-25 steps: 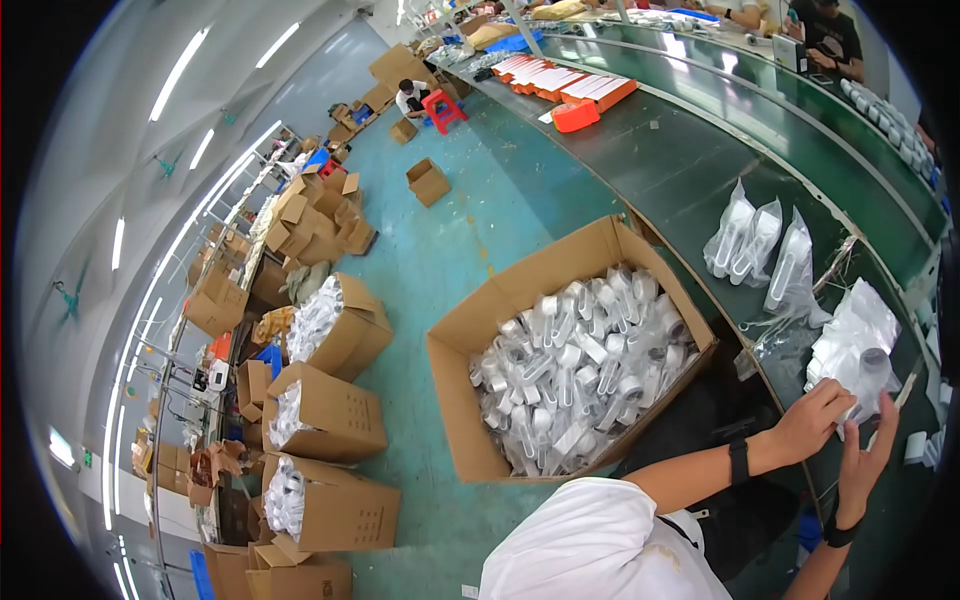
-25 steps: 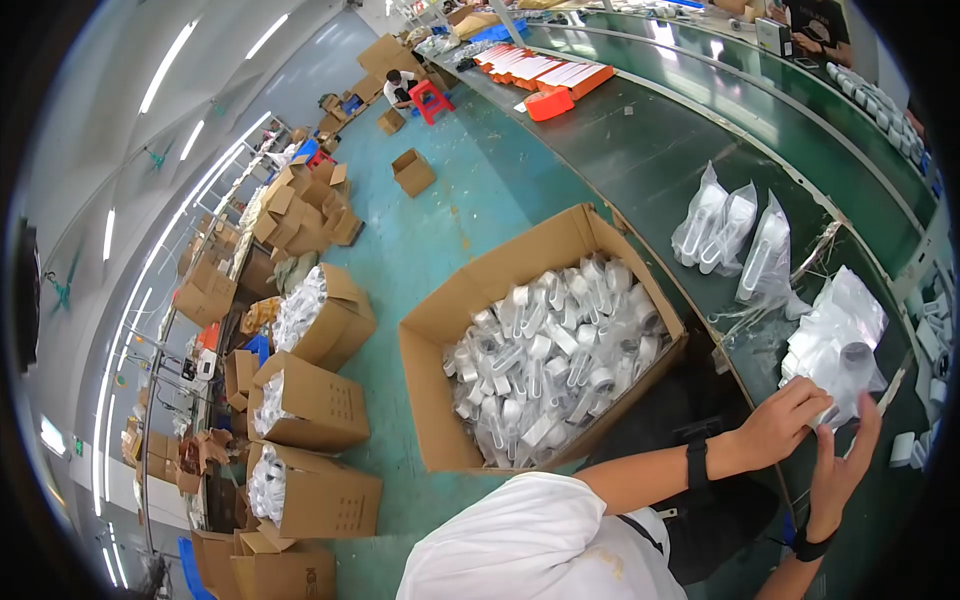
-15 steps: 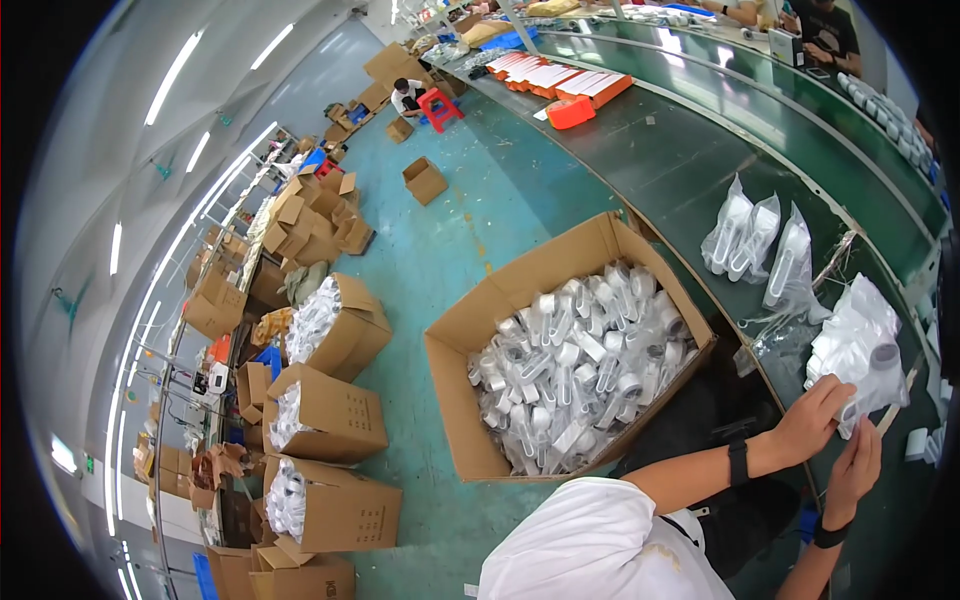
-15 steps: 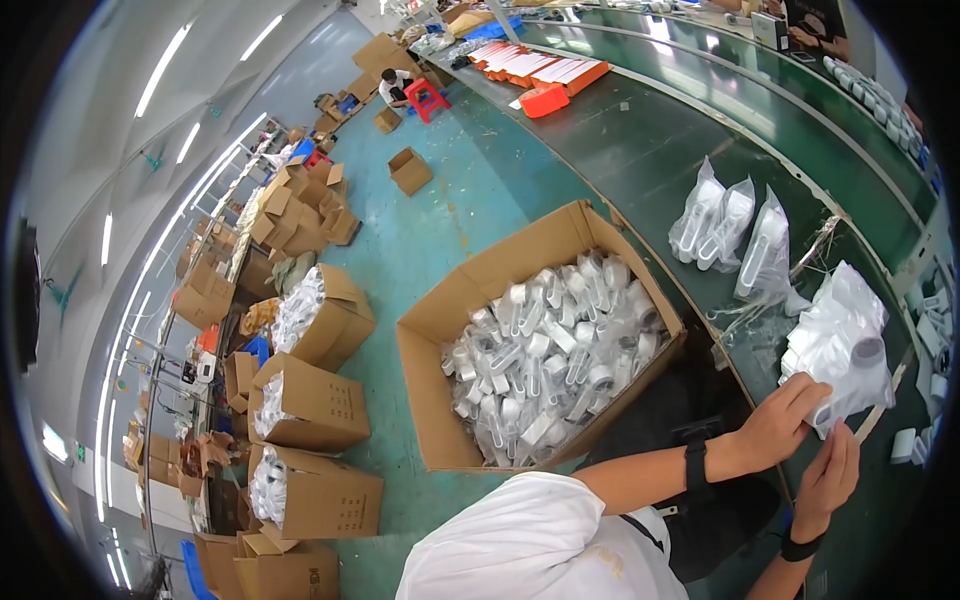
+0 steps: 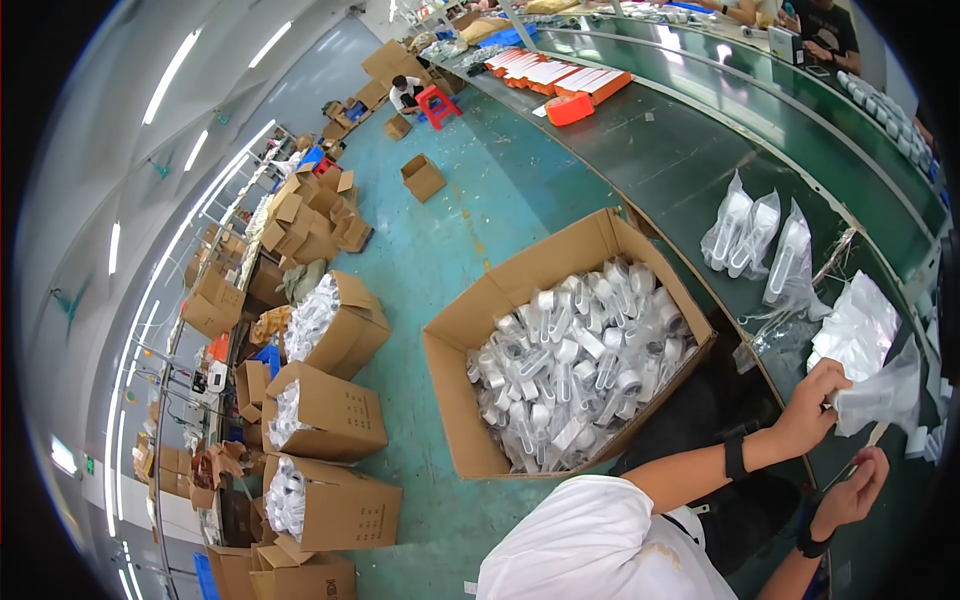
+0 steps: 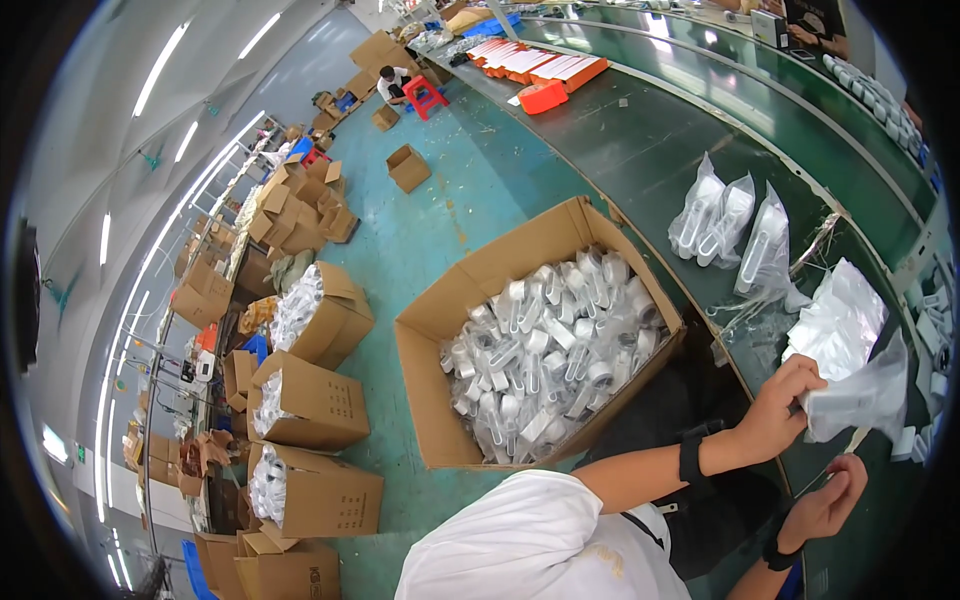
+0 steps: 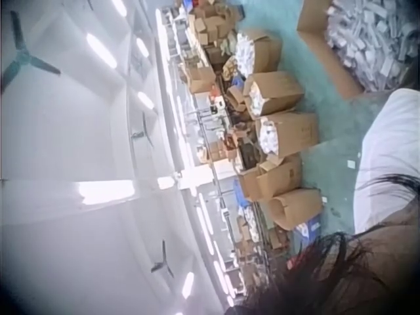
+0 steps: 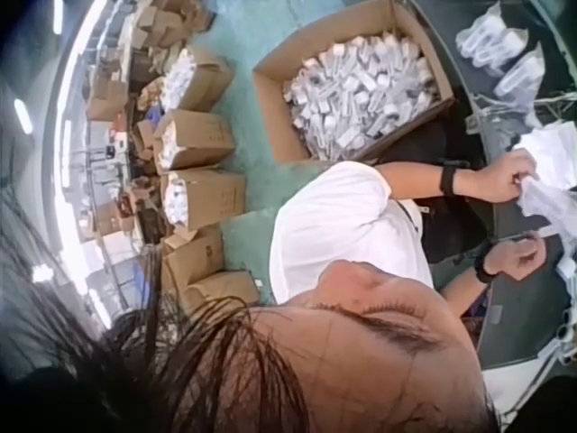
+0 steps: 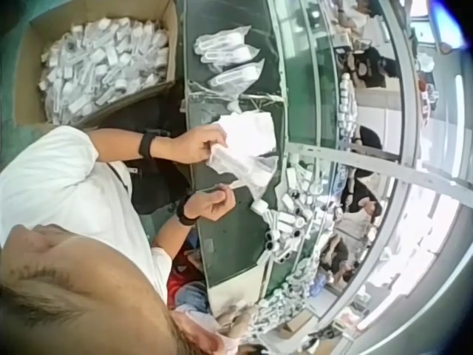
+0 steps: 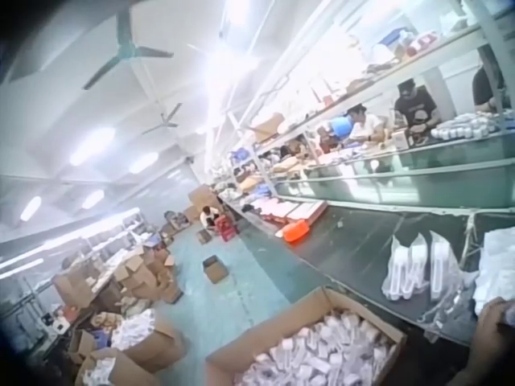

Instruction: The person picks up a handheld fan, slides it into a plastic bag, and places the bagged fan into a cardboard box, repeating this process for several fans.

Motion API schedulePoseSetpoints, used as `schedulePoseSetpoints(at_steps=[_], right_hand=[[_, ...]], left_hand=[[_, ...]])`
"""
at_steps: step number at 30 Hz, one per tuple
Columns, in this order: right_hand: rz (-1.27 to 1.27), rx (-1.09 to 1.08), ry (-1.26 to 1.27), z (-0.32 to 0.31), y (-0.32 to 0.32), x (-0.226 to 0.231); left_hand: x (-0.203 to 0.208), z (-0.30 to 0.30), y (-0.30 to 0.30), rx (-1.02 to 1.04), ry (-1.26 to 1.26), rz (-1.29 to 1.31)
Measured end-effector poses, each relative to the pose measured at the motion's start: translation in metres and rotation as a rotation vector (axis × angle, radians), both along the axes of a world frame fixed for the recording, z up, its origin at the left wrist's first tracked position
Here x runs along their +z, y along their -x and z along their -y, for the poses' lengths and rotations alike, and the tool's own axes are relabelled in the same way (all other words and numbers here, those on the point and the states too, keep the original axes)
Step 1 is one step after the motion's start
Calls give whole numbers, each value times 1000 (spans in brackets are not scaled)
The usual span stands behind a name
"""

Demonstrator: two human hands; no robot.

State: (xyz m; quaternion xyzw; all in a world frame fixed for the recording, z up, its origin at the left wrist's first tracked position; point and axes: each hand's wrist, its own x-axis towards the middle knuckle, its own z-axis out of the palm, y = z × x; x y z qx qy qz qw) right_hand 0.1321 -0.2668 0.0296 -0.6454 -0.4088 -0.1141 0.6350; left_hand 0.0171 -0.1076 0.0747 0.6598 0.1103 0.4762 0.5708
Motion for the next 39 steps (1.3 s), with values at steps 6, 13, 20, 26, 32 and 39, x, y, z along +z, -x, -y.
schedulePoseSetpoints(at_steps=[6, 13, 20, 26, 32, 39], right_hand=[[-945, 268, -185, -36, 22, 8], [-1011, 321, -317, -26, 4, 21], [-821, 137, -239, -12, 0, 10], [-765, 101, -177, -11, 6, 14], [-919, 115, -282, -18, 21, 36], [-820, 91, -259, -3, 15, 30]], left_hand=[[-13, 5, -2, -379, 521, 245], [-8, 12, 8, -633, 601, 44], [-12, 6, 8, -500, 341, 37], [-3, 5, 10, -303, 328, 72], [-4, 3, 17, -107, 72, 47], [-7, -14, 37, -526, 347, -230]])
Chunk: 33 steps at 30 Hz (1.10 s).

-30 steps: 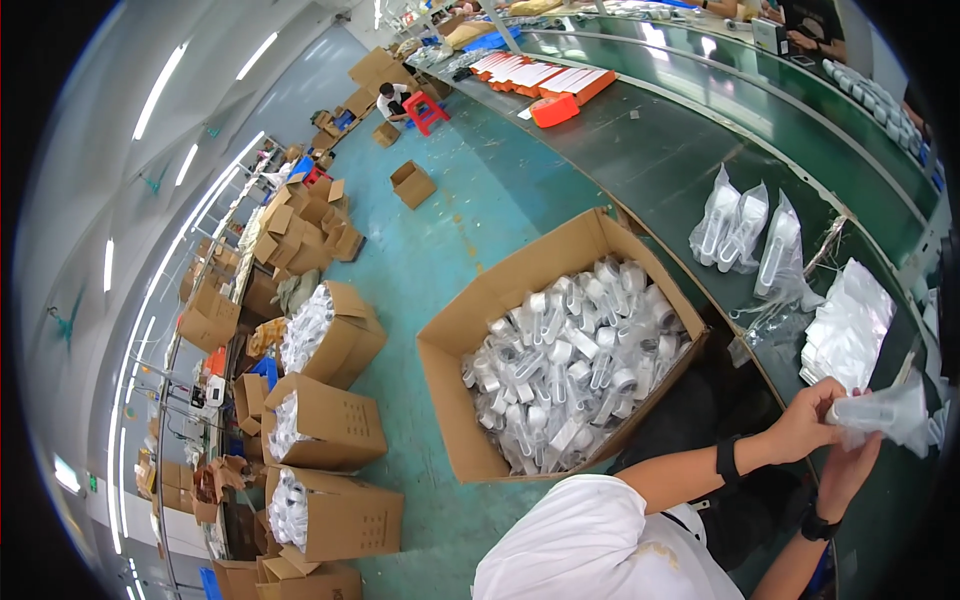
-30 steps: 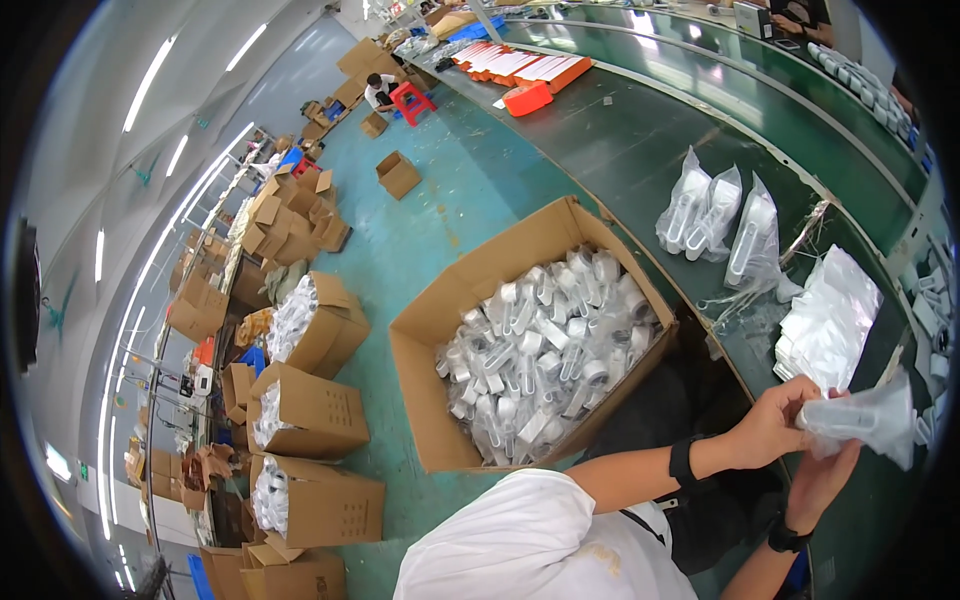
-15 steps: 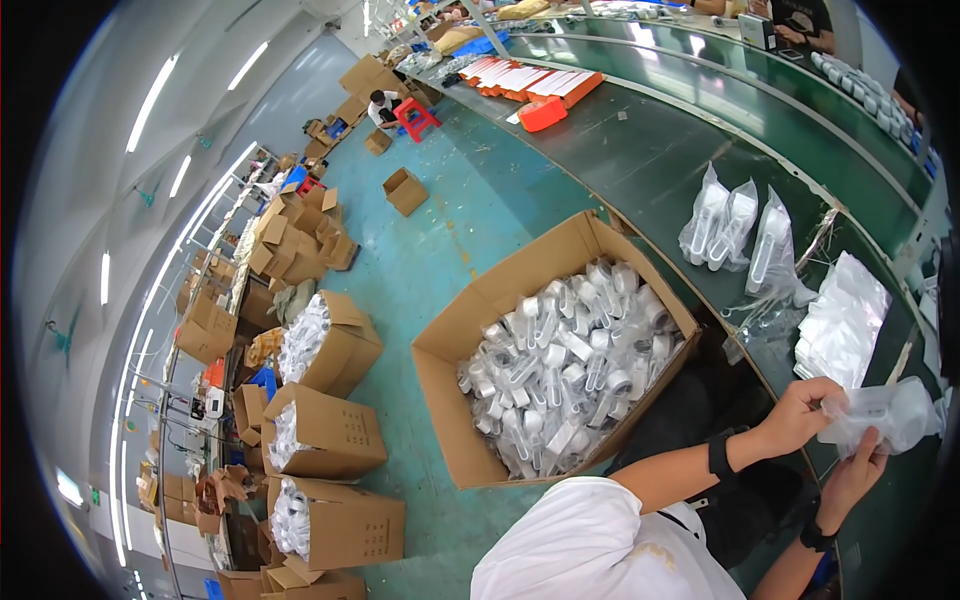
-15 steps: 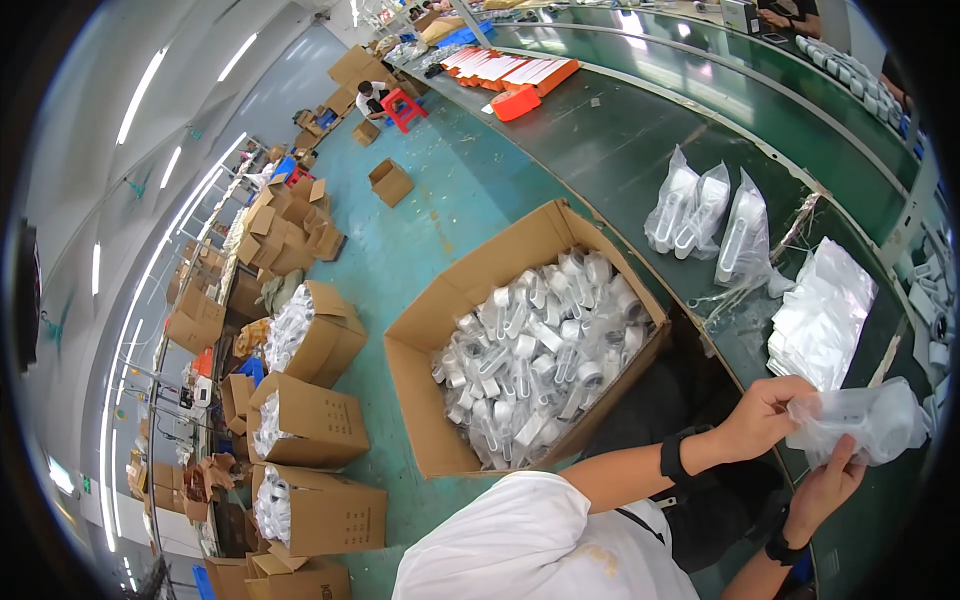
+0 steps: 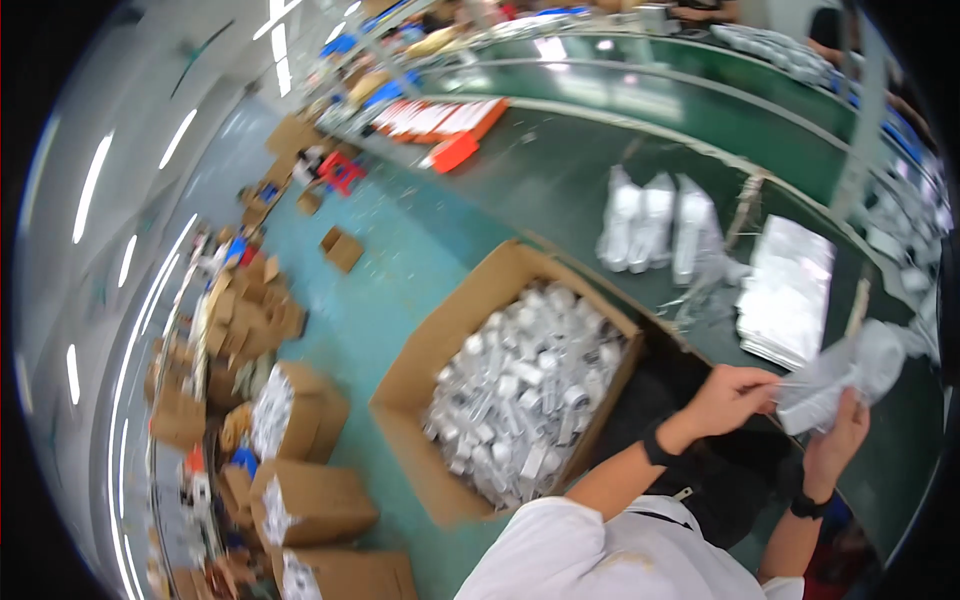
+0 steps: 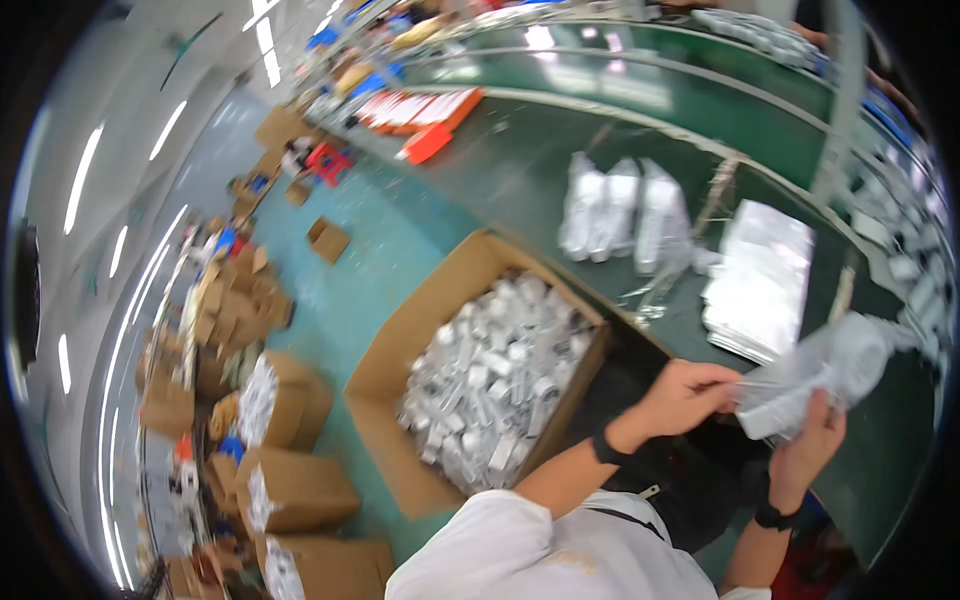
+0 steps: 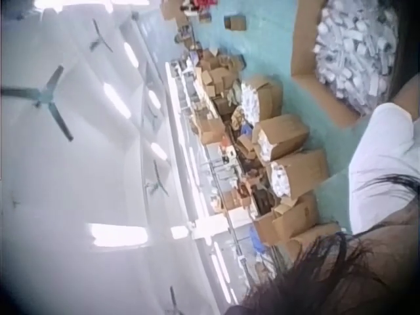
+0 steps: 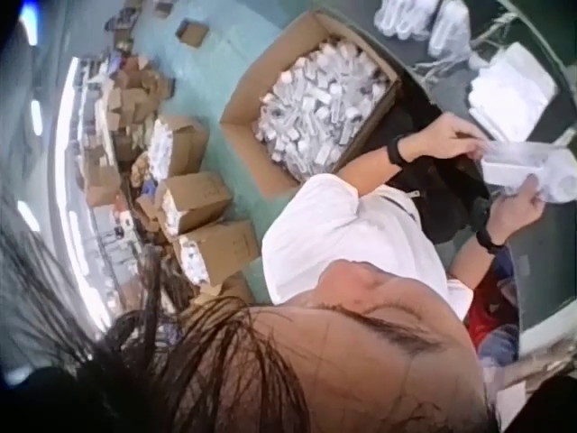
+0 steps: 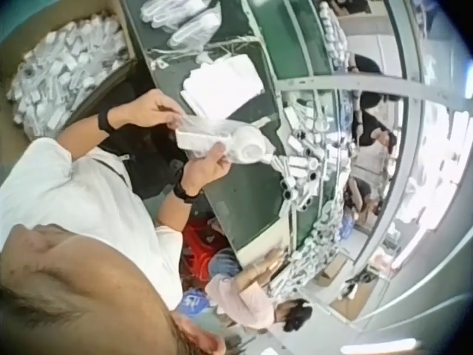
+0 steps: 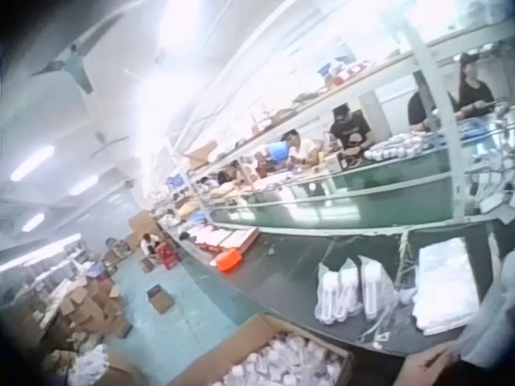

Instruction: The person picks up a handheld fan, slides it into a plastic bag, and places the bagged fan into a cardboard box, repeating this process for several fans.

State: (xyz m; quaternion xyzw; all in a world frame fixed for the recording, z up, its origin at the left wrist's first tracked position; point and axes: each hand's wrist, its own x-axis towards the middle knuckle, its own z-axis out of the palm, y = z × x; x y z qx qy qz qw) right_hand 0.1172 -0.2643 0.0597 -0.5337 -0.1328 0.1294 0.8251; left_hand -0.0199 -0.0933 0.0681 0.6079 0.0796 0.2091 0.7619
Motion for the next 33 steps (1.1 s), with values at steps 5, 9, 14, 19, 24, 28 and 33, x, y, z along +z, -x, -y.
schedulePoseSetpoints(at_steps=[5, 9, 14, 19, 24, 28, 33], right_hand=[[162, 213, 147, -18, 25, 34], [171, 370, 115, -25, 36, 51], [125, 403, 97, -24, 28, 55], [396, 404, 282, -39, 37, 59], [720, 307, 567, -43, 35, 66], [1005, 132, 578, -48, 36, 58], [793, 174, 488, -42, 29, 56]], left_hand=[[-11, -31, 16, -57, 68, 216], [16, -30, 8, -263, 52, 268], [24, -42, 10, -272, 350, 203], [26, -14, 8, -210, 48, 30], [15, -24, 12, -178, -24, -141], [16, -30, 21, -78, 138, -204], [7, -72, 47, 232, 438, 1]])
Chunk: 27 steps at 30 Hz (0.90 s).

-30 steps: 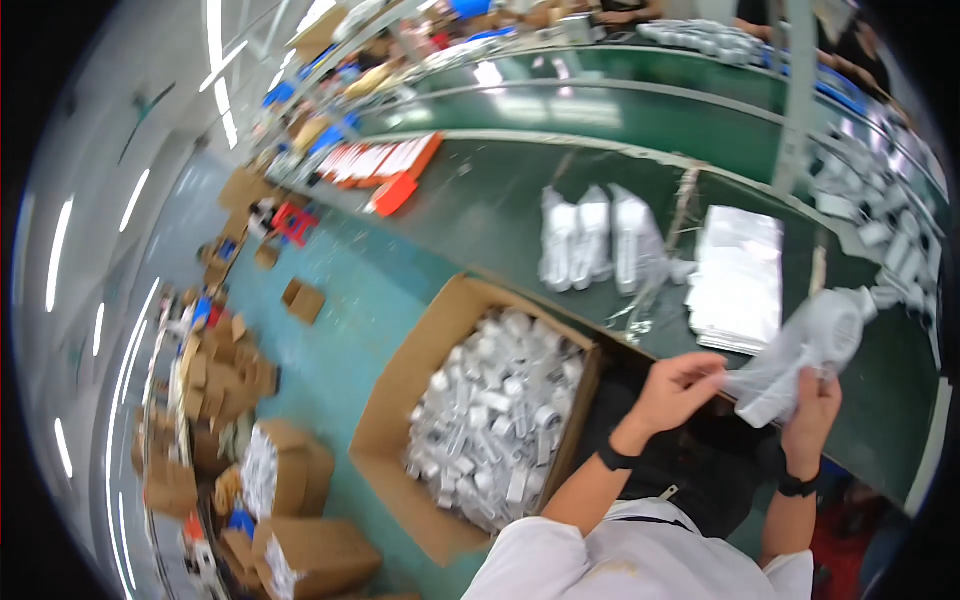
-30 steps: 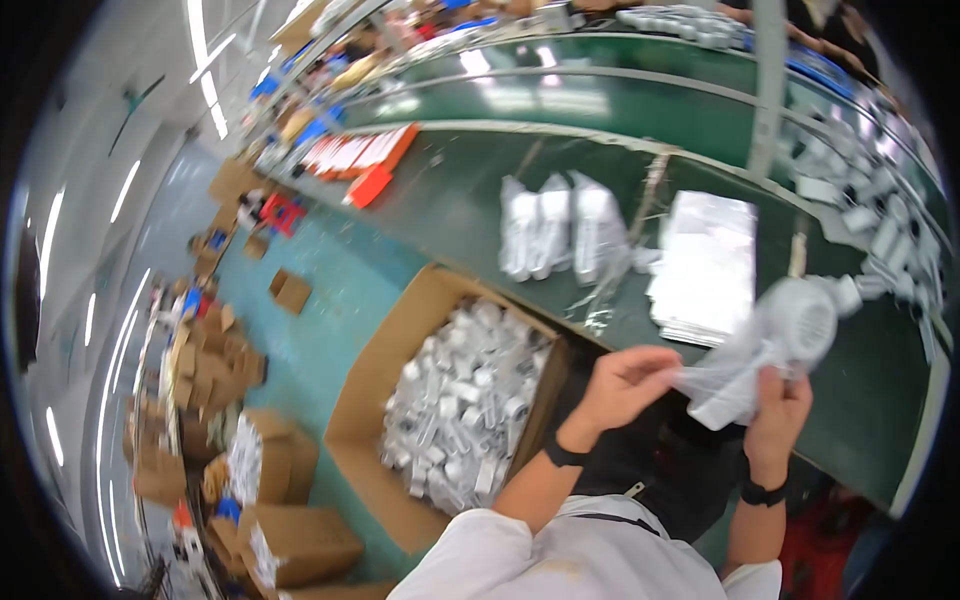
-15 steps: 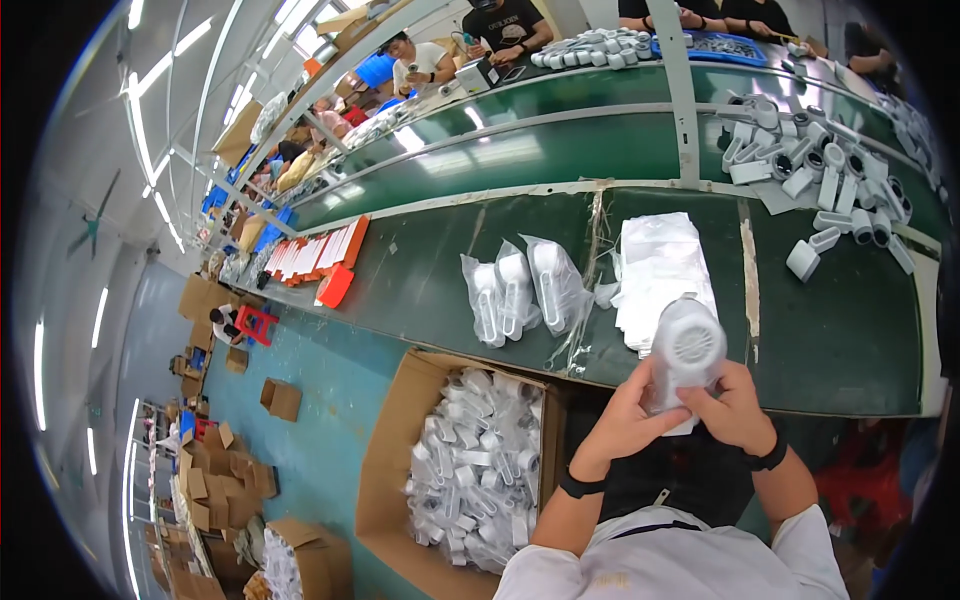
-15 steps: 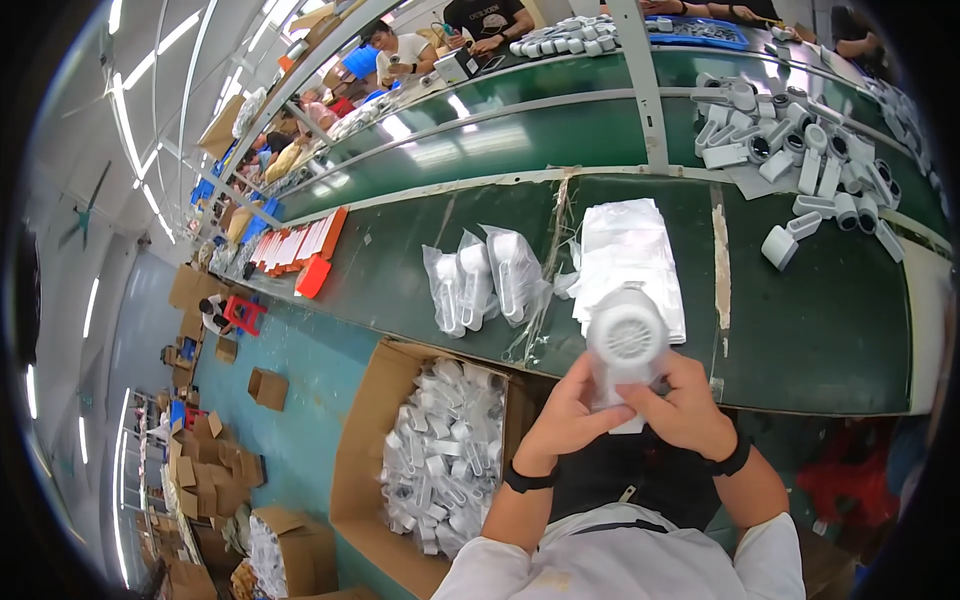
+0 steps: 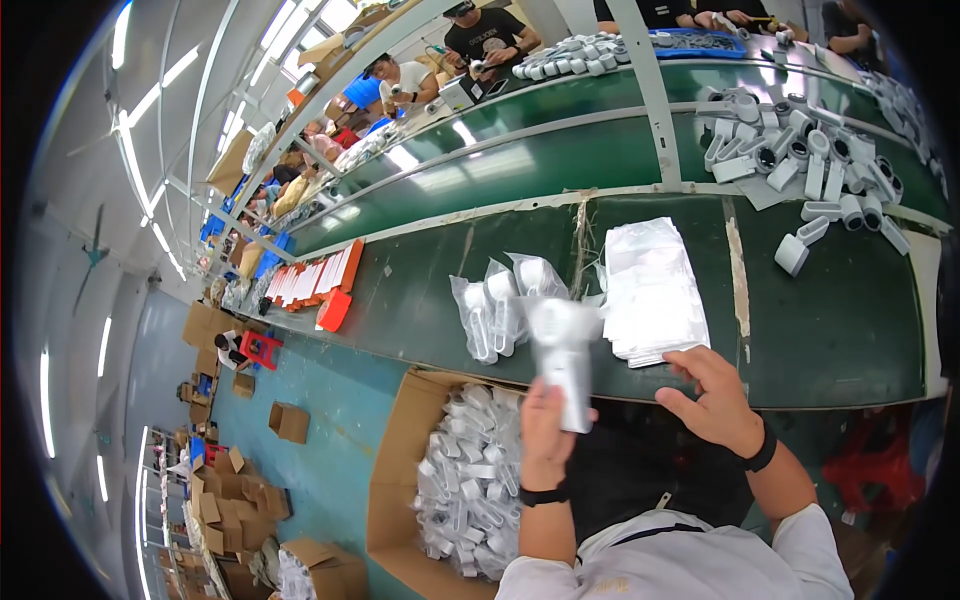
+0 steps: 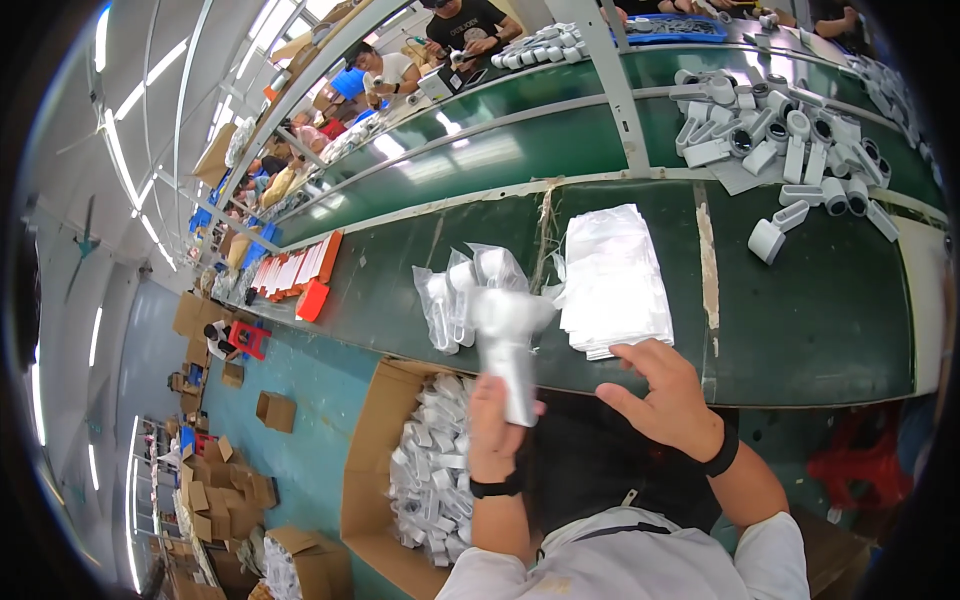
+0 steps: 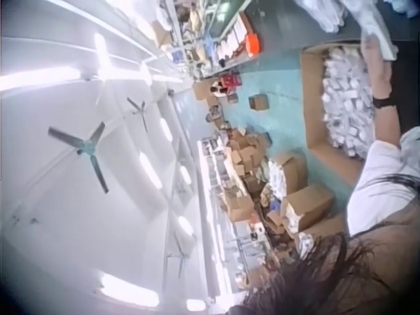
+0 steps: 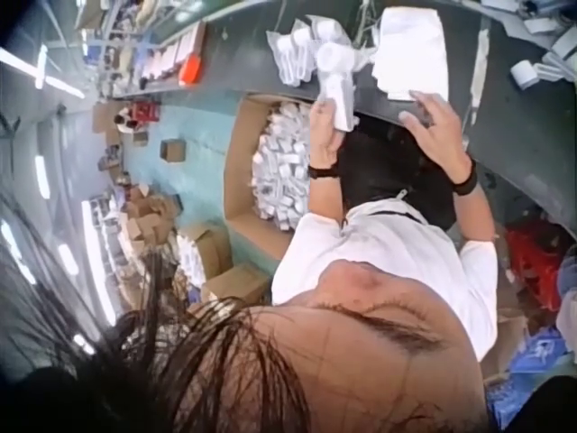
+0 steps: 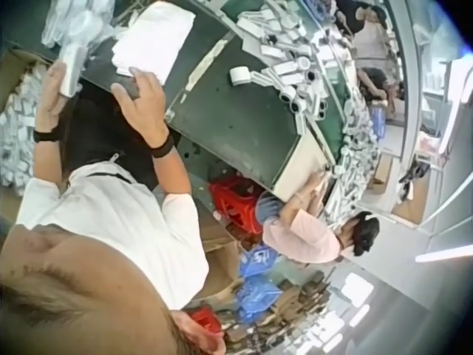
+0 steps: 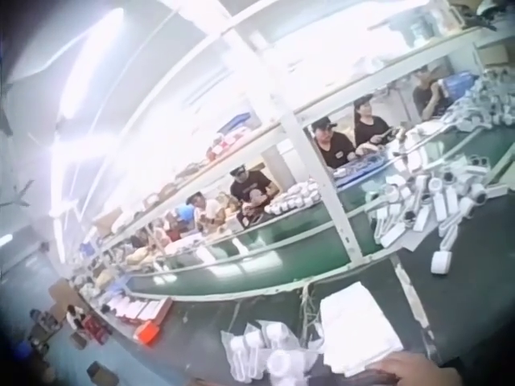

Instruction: The person picks up a handheld fan, slides it into a plastic bag, and places the bagged fan into a cardboard box, repeating this process for several fans.

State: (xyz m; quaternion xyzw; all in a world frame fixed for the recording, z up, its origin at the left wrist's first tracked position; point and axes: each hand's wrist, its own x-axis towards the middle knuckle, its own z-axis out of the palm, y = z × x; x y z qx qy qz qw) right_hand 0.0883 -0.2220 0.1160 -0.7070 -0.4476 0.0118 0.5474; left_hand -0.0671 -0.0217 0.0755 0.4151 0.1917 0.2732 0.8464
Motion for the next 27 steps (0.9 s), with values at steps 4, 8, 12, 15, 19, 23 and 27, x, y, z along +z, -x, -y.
schedulePoseSetpoints(at_steps=[4, 8, 12, 15, 19, 23, 27], right_hand=[[-176, -39, 82, 14, -11, -37], [-277, -86, 118, 16, -15, -72], [-219, -145, 100, 17, -10, -84], [-169, -155, 78, 18, -12, -86], [-177, -142, 64, 20, -13, -84], [-146, -157, 101, 17, -13, -85], [-52, -196, 132, 11, -10, -78]], left_hand=[[18, -67, 17, 520, -398, -206], [-9, -167, 28, 848, -950, -583], [-41, -209, 7, 839, -1122, -988], [-54, -216, -3, 714, -1174, -1073], [-41, -218, -12, 722, -1128, -1016], [20, -134, -63, 391, -1345, -1346], [15, -116, -98, 273, -1378, -1535]])
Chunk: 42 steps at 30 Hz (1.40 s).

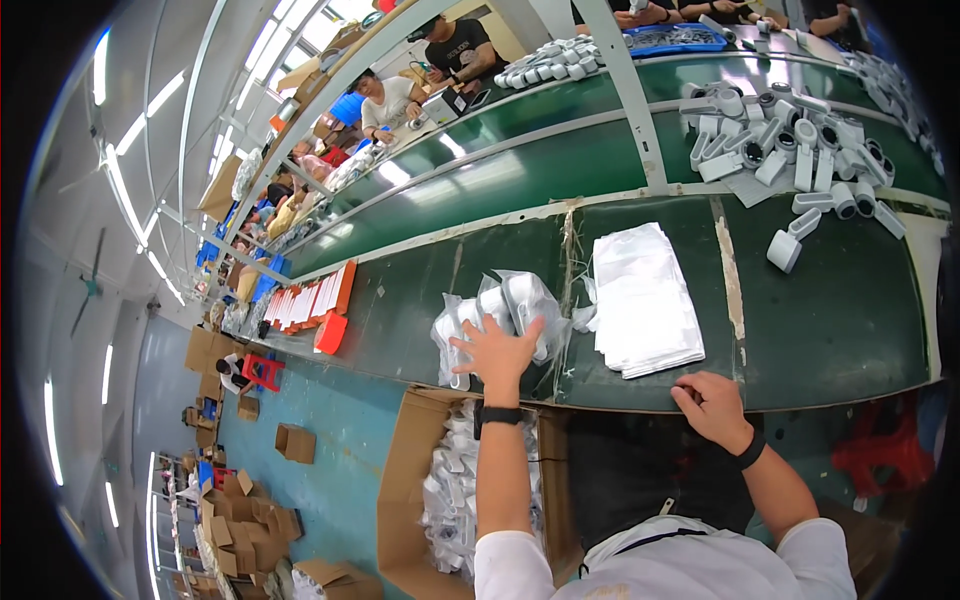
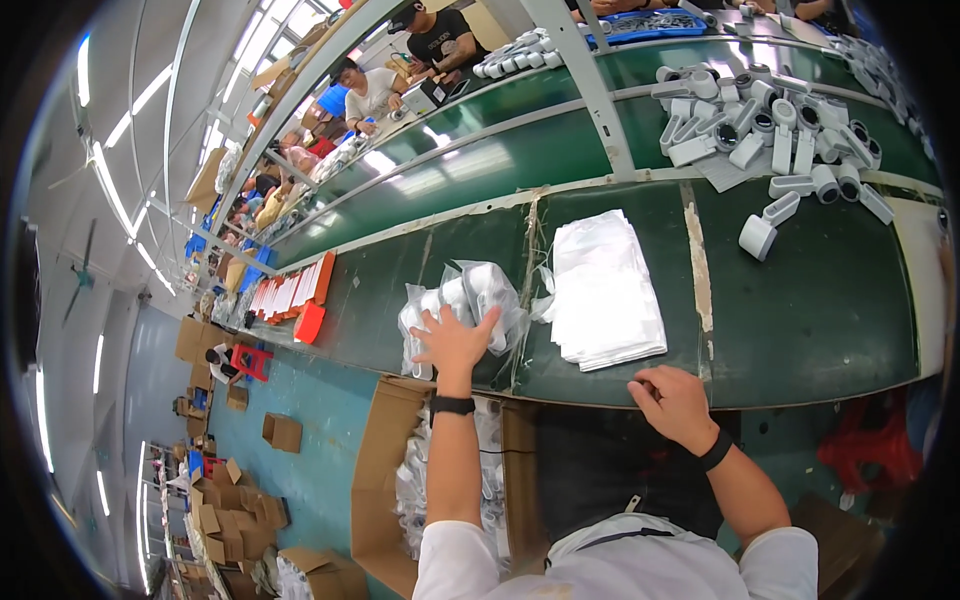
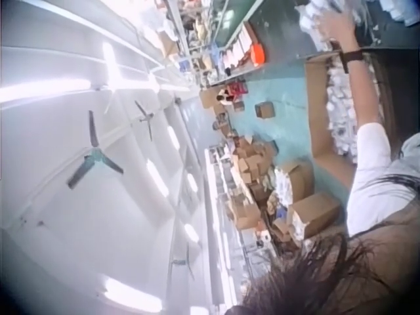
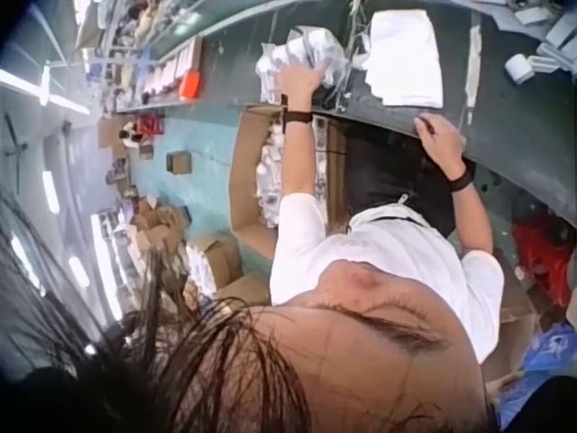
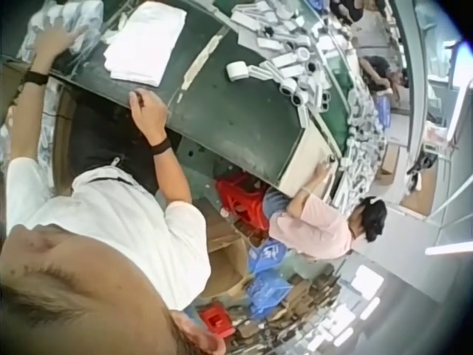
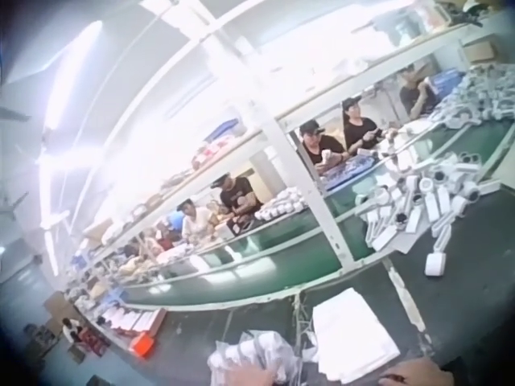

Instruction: The person picks up a handheld fan, slides it into a plastic bag, and places the bagged fan into a cardboard box, repeating this process for several fans.

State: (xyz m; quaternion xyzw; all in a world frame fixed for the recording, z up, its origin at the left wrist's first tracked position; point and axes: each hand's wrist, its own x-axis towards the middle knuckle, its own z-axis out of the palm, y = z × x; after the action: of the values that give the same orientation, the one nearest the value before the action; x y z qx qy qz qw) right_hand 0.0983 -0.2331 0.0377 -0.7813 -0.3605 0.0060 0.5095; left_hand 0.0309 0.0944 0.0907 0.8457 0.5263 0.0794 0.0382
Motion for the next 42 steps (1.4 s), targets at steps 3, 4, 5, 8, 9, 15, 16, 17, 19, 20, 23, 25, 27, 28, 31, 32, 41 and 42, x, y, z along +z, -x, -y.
schedulePoseSetpoints(at_steps=[3, 4, 5, 8, 9, 15, 16, 17, 19, 20, 23, 25, 27, 28, 31, 32, 41, 42], right_hand=[[32, 4, -16, 0, 3, -4], [24, 2, -37, 0, 3, -5], [25, 3, -36, 0, 0, -6], [11, 4, -29, 3, 1, -5], [8, -1, -27, 3, 1, -2], [40, -7, -35, 7, -2, -5], [37, -1, -35, 6, -1, -4], [38, 12, -33, 4, -1, -4], [12, 7, -4, -2, 1, -3], [18, 50, 1, -5, 1, -4], [24, -17, -4, -8, 4, -10], [-7, -42, 17, -3, 5, -12], [-1, -31, 28, -3, 6, -12], [11, -20, 26, -5, 6, -14], [1, 15, 27, -9, 5, -25], [6, -4, 17, -9, 5, -26], [-12, -41, 80, -6, 3, -32], [-12, -43, 89, -5, 5, -31]], left_hand=[[-3, -12, -1, 80, 51, -119], [-3, -18, -1, 112, 88, -175], [-3, -23, 2, 113, 89, -173], [3, -29, 15, 119, 182, -193], [0, -32, 16, 108, 202, -169], [-15, -48, 25, 21, 237, -88], [-15, -50, 29, 12, 219, -81], [-16, -51, 30, 25, 221, -79], [-16, -53, 33, 80, 200, -122], [-18, -53, 32, 87, 181, -141], [-11, -49, 27, 75, 183, -114], [-7, -44, 17, 68, 175, -65], [-5, -40, 21, 31, 144, 49], [-6, -41, 24, 43, 111, 72], [-12, -39, 33, 68, 82, 107], [-12, -38, 37, 49, 74, 118], [-23, -28, 81, 48, 30, 203], [-21, -25, 93, 47, 38, 203]])
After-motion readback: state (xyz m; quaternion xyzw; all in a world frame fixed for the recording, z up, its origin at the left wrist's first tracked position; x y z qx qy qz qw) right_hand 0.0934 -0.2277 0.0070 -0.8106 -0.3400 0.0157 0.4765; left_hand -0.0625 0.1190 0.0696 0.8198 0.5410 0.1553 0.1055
